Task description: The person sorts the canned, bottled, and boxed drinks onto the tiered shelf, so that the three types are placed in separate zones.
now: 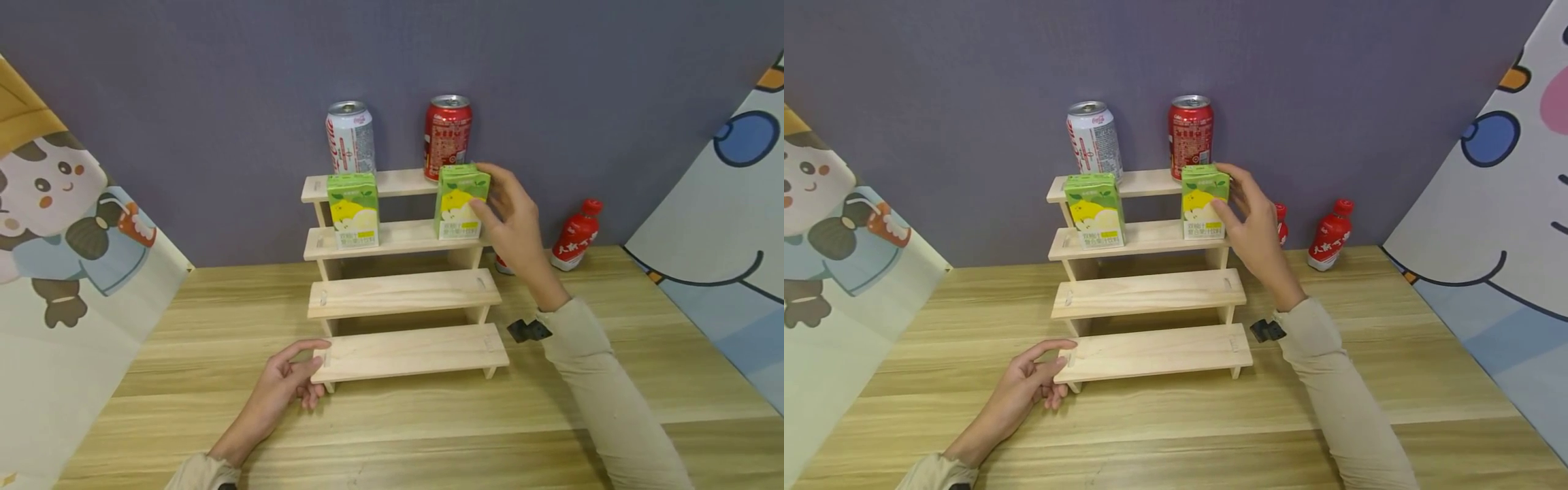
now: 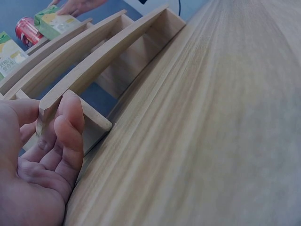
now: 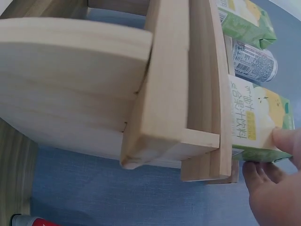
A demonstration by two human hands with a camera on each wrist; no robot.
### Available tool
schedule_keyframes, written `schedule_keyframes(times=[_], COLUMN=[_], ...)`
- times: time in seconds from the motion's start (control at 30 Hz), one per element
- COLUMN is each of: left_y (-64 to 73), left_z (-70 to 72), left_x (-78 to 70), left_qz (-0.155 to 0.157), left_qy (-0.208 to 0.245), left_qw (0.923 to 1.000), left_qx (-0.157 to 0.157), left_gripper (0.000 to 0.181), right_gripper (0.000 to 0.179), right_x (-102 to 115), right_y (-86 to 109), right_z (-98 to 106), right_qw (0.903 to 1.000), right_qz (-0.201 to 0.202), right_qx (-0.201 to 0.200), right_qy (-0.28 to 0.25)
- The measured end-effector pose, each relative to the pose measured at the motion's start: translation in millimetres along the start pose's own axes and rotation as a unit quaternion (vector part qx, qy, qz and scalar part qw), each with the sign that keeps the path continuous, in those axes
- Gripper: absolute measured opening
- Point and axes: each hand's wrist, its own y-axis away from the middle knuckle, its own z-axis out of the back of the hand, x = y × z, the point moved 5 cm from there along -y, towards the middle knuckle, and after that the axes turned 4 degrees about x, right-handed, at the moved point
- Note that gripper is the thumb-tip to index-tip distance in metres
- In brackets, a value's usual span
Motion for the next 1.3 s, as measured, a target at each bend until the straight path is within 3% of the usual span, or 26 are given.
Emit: schedule_keyframes(times=[0.3,0.5,0.8,1.03,1.17,1.3], left_y=[0.0,1.6,0.9,0.9,0.9,0.5], left_z=[-0.5,0.6,-0.7,-0.8,-0.5,0.0], left_x=[-1.0,-0.4,-2.1,-1.4,-1.8,-1.8], left_qz=[-0.002,0.002,-0.002,0.0,0.0,0.001], left_qy=[-0.002,0.001,0.0,0.0,-0.001,-0.006], left_qw=[1.0,1.0,1.0,1.0,1.0,1.0], left_qx=[0.001,0.002,0.003,0.002,0.001,0.002], left_gripper=[0.04,0.04,0.04,0.04,0.04,0.04], right_gripper=[0.047,0.051,0.067,0.071,0.063,0.048], right_x=[1,-3,0,-16,-31,-40], right_y=[-1.0,2.1,14.5,15.3,14.9,16.5], right_z=[2,1,-1,2,14,31], right_qw=[0.9999,0.9998,0.996,0.9925,0.988,0.9828], right_qz=[0.007,-0.021,-0.045,-0.02,-0.001,0.005], right_qx=[0.012,0.0,-0.003,-0.008,-0.005,-0.027], right_qy=[-0.009,0.002,0.077,0.121,0.154,0.182])
